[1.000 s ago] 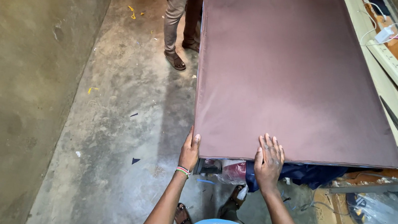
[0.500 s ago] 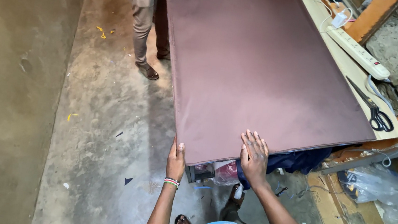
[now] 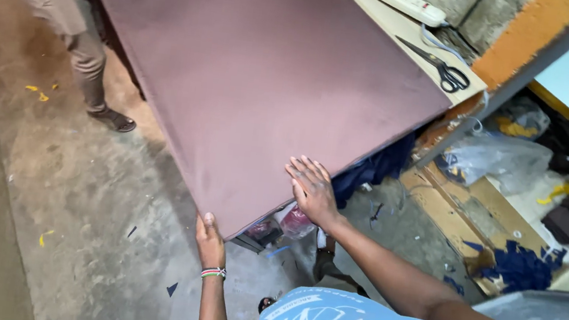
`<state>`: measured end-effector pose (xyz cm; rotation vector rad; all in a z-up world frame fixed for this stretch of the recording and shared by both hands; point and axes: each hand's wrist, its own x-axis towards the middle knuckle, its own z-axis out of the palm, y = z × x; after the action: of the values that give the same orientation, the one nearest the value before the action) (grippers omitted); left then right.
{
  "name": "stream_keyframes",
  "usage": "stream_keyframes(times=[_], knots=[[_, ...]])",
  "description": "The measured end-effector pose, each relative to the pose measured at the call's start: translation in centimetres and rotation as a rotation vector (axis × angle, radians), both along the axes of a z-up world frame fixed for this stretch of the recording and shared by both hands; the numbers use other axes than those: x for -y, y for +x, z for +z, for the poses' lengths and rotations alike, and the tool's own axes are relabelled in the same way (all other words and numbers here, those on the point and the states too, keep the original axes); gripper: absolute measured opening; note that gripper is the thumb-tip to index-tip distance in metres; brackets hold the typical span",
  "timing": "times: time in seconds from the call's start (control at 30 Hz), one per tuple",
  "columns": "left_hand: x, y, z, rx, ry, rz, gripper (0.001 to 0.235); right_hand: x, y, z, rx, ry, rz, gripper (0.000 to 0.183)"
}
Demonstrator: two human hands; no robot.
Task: Spreading, smoothing, and folding a large piece of brown fabric on a cutting table
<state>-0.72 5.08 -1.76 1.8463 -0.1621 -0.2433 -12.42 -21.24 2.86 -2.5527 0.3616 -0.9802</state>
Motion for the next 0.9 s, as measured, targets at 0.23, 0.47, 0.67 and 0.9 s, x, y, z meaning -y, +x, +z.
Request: stream_keyframes(times=[0.23, 0.47, 0.67, 0.9], knots=[[-0.3, 0.0, 0.6, 0.102, -0.018, 0.021, 0.062, -0.3, -0.3, 0.5, -0.071, -0.059, 0.035, 0.037], [-0.2, -0.3, 1.3, 0.120, -0.035, 0.018, 0.058, -0.5, -0.4, 1.1, -0.044, -0.065, 0.032, 0.036], [-0.1, -0.4, 2.4, 0.086, -0.083, -0.009, 0.060, -0.6, -0.4, 1.0, -0.031, -0.063, 0.036, 0.035], [-0.4, -0.6, -1.3, 0.054, 0.005, 0.062, 0.057, -0.3, -0.6, 0.6, -0.015, -0.049, 0.097, 0.036]])
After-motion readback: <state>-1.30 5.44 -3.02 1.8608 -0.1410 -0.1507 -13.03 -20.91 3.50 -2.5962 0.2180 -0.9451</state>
